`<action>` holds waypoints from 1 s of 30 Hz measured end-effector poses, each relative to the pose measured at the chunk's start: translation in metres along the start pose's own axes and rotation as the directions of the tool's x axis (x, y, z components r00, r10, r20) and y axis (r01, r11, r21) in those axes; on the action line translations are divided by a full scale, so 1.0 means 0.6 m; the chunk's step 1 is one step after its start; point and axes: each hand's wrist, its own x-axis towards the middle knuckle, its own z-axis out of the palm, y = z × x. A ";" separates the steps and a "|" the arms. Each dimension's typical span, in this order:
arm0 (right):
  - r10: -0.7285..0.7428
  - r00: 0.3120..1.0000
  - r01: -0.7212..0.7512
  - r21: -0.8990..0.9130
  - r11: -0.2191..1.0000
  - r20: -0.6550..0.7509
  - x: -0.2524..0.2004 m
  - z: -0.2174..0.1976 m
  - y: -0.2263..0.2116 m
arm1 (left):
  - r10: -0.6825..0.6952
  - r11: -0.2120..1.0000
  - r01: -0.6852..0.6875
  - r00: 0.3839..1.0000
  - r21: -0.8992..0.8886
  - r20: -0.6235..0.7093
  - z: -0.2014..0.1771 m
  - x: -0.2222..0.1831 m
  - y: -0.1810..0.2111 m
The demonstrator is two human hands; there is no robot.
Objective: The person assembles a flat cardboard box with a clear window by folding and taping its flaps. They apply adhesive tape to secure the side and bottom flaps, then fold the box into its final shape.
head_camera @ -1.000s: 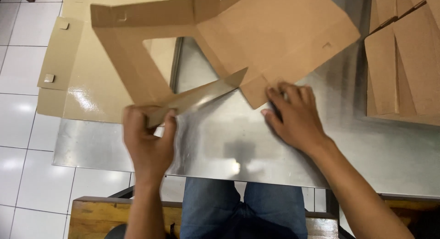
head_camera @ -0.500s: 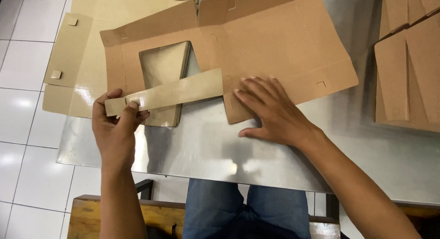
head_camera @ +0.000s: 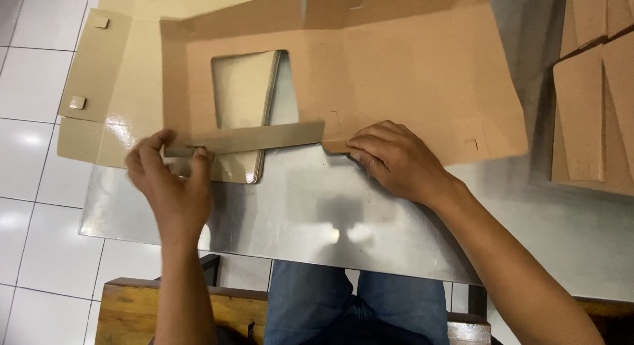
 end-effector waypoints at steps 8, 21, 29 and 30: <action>0.281 0.959 -0.275 0.160 0.948 -0.017 0.033 -0.008 -0.011 | 0.714 0.688 -0.662 0.690 0.297 -0.114 0.124 -0.050 -0.019; 0.247 0.962 -0.234 0.116 0.965 -0.118 0.047 0.005 -0.011 | 0.631 0.730 -0.683 0.685 0.018 0.365 0.206 0.021 0.055; 0.165 0.962 -0.180 -0.050 0.982 -0.218 0.033 0.031 -0.002 | 0.458 0.844 -0.536 0.706 -0.015 0.540 0.183 0.033 0.083; 0.134 0.962 -0.158 -0.085 0.984 -0.239 0.031 0.030 -0.008 | 0.416 0.872 -0.488 0.708 -0.029 0.570 0.181 0.033 0.086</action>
